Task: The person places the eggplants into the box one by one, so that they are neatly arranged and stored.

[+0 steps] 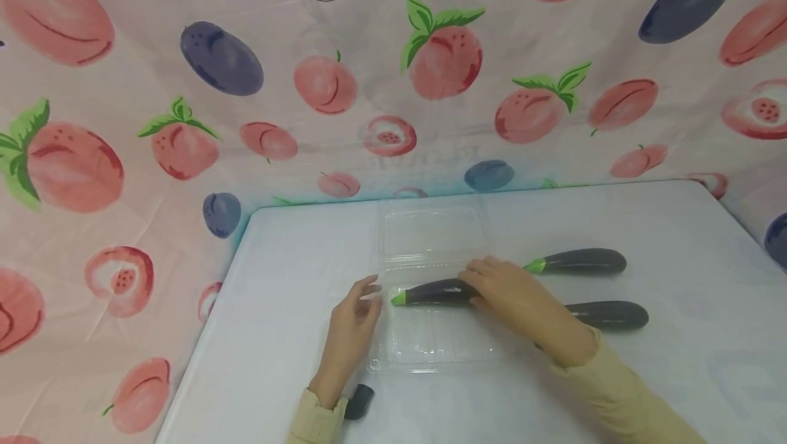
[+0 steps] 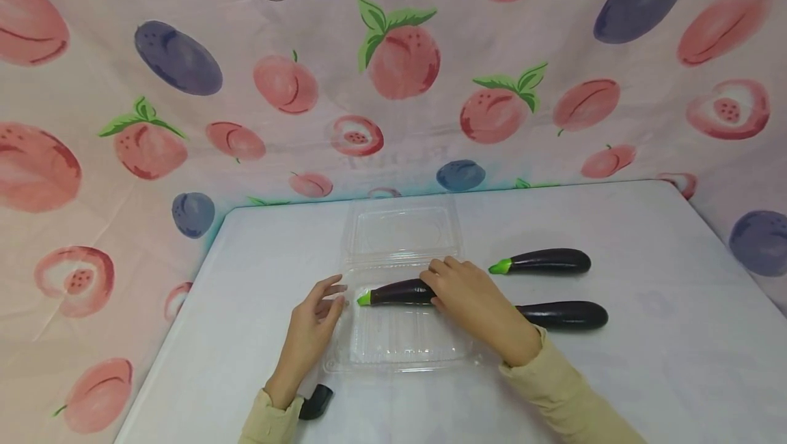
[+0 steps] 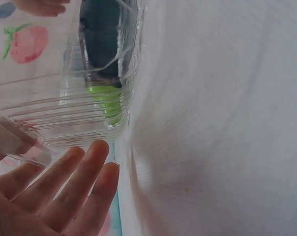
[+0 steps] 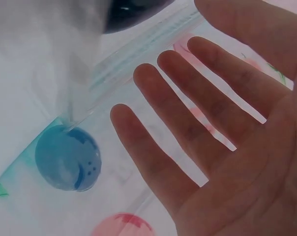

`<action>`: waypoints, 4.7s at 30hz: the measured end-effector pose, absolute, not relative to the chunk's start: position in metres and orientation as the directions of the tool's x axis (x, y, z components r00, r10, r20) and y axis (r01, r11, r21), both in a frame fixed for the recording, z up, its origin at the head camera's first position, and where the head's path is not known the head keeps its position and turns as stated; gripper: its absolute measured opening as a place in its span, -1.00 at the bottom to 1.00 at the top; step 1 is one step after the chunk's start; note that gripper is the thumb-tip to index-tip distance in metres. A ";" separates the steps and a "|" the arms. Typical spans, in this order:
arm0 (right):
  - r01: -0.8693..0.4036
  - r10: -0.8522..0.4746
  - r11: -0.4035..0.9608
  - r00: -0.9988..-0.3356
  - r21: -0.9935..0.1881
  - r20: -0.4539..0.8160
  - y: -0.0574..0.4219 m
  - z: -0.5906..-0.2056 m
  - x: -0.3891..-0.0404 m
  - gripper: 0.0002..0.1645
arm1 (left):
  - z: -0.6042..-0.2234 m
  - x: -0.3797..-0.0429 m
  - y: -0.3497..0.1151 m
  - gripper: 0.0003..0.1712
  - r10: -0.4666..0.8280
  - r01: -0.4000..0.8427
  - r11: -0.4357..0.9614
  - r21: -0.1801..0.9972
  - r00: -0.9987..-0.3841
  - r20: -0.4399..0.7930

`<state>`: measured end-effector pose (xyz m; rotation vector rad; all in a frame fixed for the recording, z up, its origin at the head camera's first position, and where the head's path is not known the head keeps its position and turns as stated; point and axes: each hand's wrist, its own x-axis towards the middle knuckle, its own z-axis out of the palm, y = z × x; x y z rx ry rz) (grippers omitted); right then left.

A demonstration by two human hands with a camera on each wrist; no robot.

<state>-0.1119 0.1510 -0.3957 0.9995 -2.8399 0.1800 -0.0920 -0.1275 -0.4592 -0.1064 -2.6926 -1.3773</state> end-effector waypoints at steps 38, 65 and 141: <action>-0.570 -0.540 0.813 -0.814 -0.116 0.215 0.200 -0.404 -0.099 -0.59 | -0.460 -0.092 -0.127 -0.55 0.009 0.100 0.565 0.819 -0.993 0.114; -0.478 -0.464 0.863 -0.878 -0.160 0.122 0.241 -0.412 -0.092 -0.56 | -0.461 -0.093 -0.128 -0.56 0.015 0.108 0.578 0.809 -0.992 0.121; -0.541 -0.515 0.835 -0.832 -0.098 0.209 0.244 -0.388 -0.086 -0.59 | -0.458 -0.091 -0.126 -0.56 0.000 0.092 0.575 0.813 -0.994 0.112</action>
